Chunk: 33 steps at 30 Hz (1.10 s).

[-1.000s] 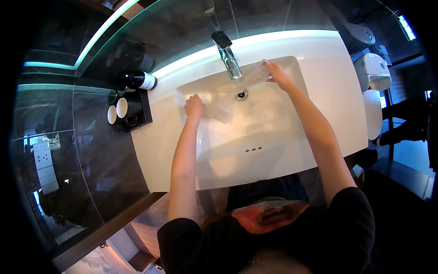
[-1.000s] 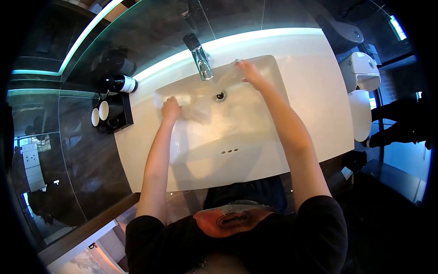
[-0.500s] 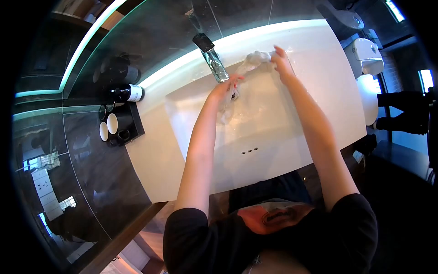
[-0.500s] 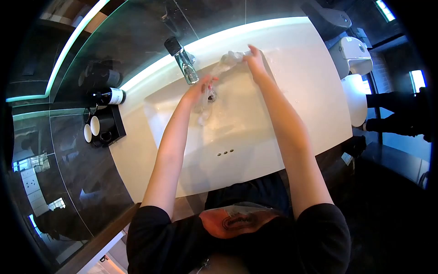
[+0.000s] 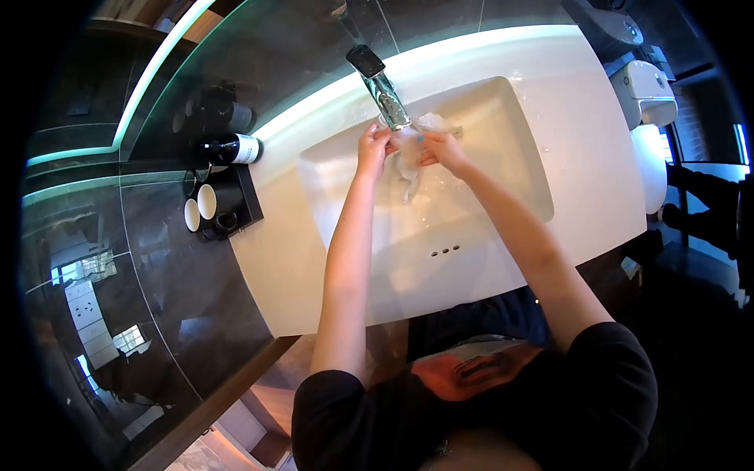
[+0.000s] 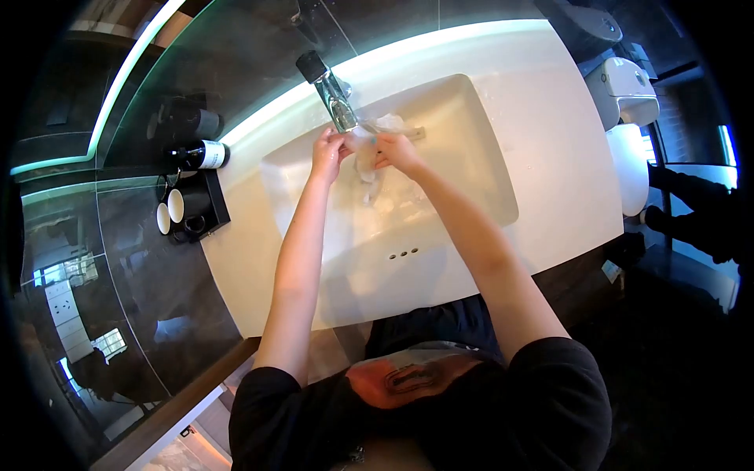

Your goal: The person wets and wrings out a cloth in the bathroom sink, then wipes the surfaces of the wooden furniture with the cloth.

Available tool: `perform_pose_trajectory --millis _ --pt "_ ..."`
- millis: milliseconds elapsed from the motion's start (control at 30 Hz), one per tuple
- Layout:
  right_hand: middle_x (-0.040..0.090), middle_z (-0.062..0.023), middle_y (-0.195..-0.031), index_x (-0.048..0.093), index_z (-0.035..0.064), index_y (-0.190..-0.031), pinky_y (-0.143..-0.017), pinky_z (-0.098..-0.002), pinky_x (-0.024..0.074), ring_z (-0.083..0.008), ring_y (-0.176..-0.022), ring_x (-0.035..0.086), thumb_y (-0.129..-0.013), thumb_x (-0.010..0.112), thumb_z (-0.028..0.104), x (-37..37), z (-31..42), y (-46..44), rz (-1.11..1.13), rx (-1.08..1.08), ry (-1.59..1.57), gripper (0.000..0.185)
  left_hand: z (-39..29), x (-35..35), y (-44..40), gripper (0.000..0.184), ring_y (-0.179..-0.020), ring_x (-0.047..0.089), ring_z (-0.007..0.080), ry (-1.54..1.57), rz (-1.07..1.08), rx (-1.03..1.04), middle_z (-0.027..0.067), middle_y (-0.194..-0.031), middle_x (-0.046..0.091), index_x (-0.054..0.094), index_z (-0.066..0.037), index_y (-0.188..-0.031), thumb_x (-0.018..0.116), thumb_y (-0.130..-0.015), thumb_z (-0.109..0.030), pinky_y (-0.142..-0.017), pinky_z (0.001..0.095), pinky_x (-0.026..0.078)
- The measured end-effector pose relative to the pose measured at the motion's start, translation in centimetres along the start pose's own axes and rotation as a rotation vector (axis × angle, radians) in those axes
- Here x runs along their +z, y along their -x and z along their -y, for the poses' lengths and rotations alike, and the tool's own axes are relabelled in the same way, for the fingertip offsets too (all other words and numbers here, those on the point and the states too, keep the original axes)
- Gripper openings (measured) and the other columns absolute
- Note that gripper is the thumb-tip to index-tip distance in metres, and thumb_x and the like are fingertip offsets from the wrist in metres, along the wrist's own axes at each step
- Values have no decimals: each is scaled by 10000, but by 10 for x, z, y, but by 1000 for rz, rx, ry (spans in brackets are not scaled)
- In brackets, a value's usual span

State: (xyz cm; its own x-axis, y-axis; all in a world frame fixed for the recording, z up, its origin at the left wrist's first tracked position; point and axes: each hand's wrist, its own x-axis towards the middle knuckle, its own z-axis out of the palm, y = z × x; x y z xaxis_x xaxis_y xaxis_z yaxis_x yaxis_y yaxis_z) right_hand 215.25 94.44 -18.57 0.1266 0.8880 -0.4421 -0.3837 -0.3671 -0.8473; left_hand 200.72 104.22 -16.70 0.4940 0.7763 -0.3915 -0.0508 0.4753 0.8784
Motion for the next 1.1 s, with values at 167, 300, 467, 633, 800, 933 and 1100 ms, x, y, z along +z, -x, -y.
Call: perform_pose_trajectory --millis 167,300,467,633,800,933,1100 --pt "600 -135 -818 512 -7 -939 -621 -318 532 -225 -670 617 -879 421 165 -29 11 4 -70 -68 -176 203 16 -27 -12 281 -557 395 49 -155 -73 105 -36 -654 453 543 -20 -1061 553 -819 -161 -480 204 315" --pt "556 -89 -667 510 28 -919 -475 -318 480 -192 -491 552 -883 399 194 -31 55 23 -74 -18 90 203 -2 -15 -7 235 -588 417 65 -453 84 39 -21 -692 504 568 -60 -1015 547 -813 -179 -535 211 343" --pt "482 -47 -529 551 47 -863 -398 -310 378 -160 -419 471 -872 418 280 -59 82 0 -88 -285 836 268 -16 5 -23 262 -704 548 167 -705 71 421 49 -733 579 582 -80 -993 577 -764 -207 -655 281 429" --pt "498 -55 -534 598 43 -867 -422 -306 371 -167 -460 472 -797 525 354 -82 123 7 191 5 1216 327 -40 21 -29 253 -888 562 228 -1080 343 239 119 -928 596 605 -92 -925 602 -735 -259 -767 320 435" --pt "573 -75 -665 609 21 -972 -517 -291 403 -173 -584 520 -744 601 331 -99 118 17 352 -40 1386 384 -48 48 -18 255 -870 561 208 -1673 501 624 96 -901 591 630 -99 -844 610 -742 -332 -760 312 440" --pt "595 -92 -863 584 13 -1031 -659 -289 437 -173 -738 547 -775 579 276 -115 121 6 286 -161 1312 368 -22 27 -47 237 -783 535 154 -1181 382 455 32 -826 563 609 -102 -850 624 -752 -317 -686 291 429" --pt "567 -100 -938 555 21 -1040 -694 -299 441 -178 -783 530 -810 531 297 -105 99 5 169 -290 378 360 -36 30 -18 192 -752 476 77 -364 284 8 -28 -820 524 540 -108 -877 628 -758 -230 -639 242 388"
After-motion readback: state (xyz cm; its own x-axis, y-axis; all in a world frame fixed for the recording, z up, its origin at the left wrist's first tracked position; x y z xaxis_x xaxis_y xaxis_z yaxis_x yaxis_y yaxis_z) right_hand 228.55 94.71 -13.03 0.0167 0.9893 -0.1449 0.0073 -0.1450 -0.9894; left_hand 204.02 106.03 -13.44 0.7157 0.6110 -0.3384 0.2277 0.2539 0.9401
